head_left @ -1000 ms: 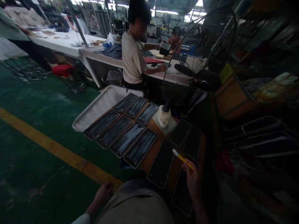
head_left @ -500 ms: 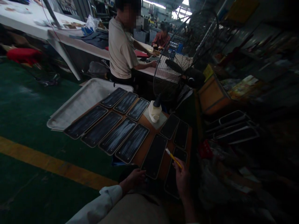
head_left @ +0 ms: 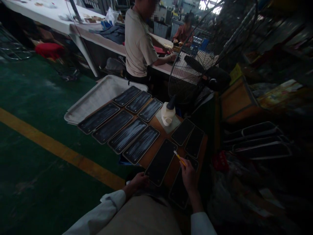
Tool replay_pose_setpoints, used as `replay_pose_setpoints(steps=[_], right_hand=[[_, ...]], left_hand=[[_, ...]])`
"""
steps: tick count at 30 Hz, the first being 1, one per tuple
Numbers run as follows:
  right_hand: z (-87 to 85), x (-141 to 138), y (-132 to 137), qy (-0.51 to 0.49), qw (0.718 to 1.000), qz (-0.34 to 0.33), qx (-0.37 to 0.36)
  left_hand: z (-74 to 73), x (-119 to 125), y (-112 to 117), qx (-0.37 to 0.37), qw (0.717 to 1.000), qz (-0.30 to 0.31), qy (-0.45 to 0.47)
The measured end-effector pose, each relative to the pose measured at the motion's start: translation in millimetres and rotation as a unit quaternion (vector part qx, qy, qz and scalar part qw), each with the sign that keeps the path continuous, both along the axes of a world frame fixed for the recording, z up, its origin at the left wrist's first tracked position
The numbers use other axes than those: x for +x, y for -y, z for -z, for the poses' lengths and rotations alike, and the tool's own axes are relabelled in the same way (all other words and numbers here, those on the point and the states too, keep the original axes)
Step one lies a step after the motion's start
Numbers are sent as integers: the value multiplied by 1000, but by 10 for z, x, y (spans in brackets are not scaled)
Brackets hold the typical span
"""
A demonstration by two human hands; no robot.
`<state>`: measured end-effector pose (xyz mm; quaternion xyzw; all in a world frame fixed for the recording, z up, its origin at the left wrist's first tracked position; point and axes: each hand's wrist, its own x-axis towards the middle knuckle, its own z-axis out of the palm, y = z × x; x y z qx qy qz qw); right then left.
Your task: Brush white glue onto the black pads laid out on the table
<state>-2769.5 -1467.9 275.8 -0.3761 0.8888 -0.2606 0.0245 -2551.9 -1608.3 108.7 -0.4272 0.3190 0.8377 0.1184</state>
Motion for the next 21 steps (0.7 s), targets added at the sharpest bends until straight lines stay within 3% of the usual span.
replay_pose_setpoints(steps=[6,21], right_hand=[[73,-262,122,-14,999,-42,18],[206,-526,395,-36,995,-52,79]], left_hand=[[-55,-18,-28,-17,1000,-3,11],[81,29,-52,-32,999,2,5]])
